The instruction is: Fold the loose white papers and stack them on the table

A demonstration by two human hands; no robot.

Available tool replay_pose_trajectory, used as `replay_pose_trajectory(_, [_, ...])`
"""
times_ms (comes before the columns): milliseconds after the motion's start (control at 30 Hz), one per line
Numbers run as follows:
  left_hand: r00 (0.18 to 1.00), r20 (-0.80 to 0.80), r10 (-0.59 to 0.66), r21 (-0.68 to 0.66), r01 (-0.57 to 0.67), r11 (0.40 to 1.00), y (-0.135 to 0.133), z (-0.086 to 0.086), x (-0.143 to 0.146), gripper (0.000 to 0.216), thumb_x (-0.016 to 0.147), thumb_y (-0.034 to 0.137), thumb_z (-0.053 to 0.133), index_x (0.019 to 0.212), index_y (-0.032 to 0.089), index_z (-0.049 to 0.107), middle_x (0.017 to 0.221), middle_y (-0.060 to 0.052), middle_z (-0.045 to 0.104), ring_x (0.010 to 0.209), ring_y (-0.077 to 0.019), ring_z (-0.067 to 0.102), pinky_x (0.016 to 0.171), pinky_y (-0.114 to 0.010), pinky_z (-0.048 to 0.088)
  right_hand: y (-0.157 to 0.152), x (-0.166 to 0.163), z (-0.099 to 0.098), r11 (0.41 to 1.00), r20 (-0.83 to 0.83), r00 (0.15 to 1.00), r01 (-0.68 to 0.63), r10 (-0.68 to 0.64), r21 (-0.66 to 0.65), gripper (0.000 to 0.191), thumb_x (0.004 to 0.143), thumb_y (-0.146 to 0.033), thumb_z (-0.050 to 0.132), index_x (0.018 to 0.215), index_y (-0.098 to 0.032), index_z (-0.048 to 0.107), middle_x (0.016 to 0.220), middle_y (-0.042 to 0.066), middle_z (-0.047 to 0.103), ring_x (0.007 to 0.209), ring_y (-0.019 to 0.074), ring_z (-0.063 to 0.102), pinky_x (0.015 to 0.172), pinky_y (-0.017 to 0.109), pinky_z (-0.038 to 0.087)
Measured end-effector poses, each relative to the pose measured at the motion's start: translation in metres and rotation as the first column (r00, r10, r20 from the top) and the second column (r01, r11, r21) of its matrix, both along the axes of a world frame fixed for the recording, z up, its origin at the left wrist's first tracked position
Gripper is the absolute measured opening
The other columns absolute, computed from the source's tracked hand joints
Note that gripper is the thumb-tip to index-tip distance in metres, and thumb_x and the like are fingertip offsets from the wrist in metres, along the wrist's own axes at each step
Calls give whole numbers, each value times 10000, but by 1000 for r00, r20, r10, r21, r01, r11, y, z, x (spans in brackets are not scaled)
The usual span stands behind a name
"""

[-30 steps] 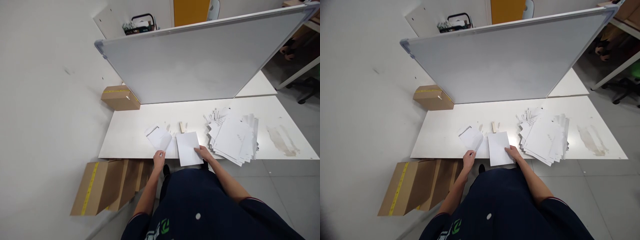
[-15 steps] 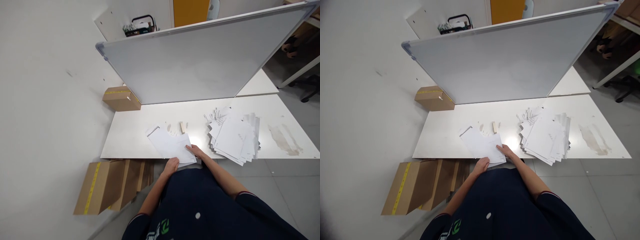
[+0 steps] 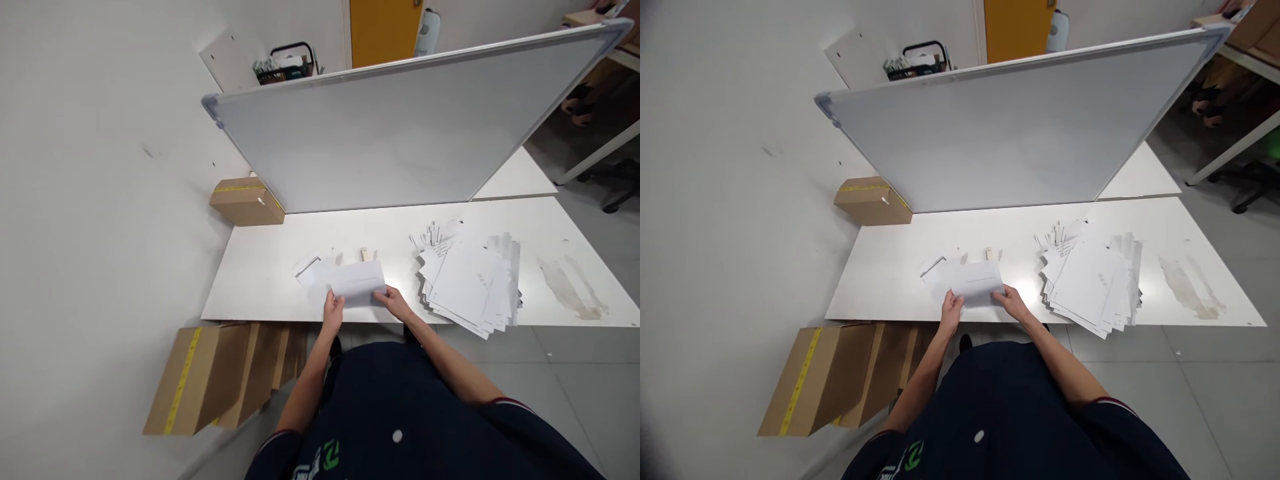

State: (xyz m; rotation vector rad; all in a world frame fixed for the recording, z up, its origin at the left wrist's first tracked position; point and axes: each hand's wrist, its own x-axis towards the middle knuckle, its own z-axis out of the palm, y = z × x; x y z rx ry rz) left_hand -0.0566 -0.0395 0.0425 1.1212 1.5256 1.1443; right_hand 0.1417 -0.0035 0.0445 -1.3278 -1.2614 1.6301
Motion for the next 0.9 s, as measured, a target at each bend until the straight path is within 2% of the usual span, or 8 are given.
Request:
replay_pose_trajectory(100, [998, -25, 51, 108, -48, 993, 7, 23, 10, 269, 834, 349, 373, 1020, 177, 466, 959, -76, 581, 910, -154, 543, 803, -285, 419, 8, 2, 13, 990, 60, 996, 64, -72, 125, 302, 716, -408, 539, 885, -169, 616, 893, 48, 643, 846, 216, 561, 757, 319, 437])
replay_pose_trajectory(200, [993, -111, 42, 175, -22, 984, 7, 29, 17, 266, 853, 342, 338, 1015, 185, 478, 1009, -79, 558, 980, -161, 512, 862, -296, 385, 14, 8, 14, 976, 92, 991, 74, -94, 203, 292, 732, -396, 528, 912, -188, 623, 939, 42, 636, 908, 218, 547, 823, 332, 408])
replay_pose_trajectory(300, [984, -177, 12, 163, 17, 986, 7, 18, 21, 265, 852, 344, 340, 1020, 185, 470, 1043, -84, 539, 1014, -162, 496, 881, -299, 372, 15, 12, 2, 978, 95, 991, 76, -96, 194, 286, 725, -386, 536, 909, -188, 627, 927, 40, 641, 898, 216, 554, 825, 342, 406])
replay_pose_trajectory(400, [981, -195, -17, 52, 28, 998, 9, 1, 23, 268, 845, 367, 349, 1006, 180, 453, 979, -83, 555, 940, -162, 526, 830, -302, 399, 15, 11, -14, 988, 69, 992, 98, -107, 120, 310, 701, -384, 555, 904, -161, 628, 885, 53, 654, 846, 215, 571, 778, 345, 432])
replay_pose_trajectory(500, [980, -199, -1, -18, -3, 1000, 11, -8, 25, 292, 839, 385, 357, 1035, 182, 434, 1000, -91, 550, 973, -170, 514, 839, -306, 390, 16, 10, -25, 989, 56, 992, 110, -116, 94, 339, 690, -388, 565, 924, -151, 630, 920, 62, 653, 857, 216, 577, 771, 337, 441])
replay_pose_trajectory(733, [988, -154, 30, -87, -44, 995, 17, -5, 31, 376, 822, 406, 394, 1117, 172, 402, 1118, -119, 509, 1080, -188, 457, 900, -309, 344, 19, 8, -25, 988, 34, 994, 100, -105, 119, 333, 687, -381, 566, 920, -157, 646, 872, 54, 668, 841, 226, 592, 757, 344, 454])
replay_pose_trajectory(900, [973, -225, 57, -75, -76, 994, 20, -6, 30, 348, 824, 406, 382, 1072, 169, 444, 1053, -120, 538, 1053, -209, 467, 885, -334, 346, 20, 9, -25, 985, 83, 991, 93, -106, 144, 308, 693, -373, 550, 886, -156, 653, 885, 55, 667, 839, 231, 596, 765, 347, 451])
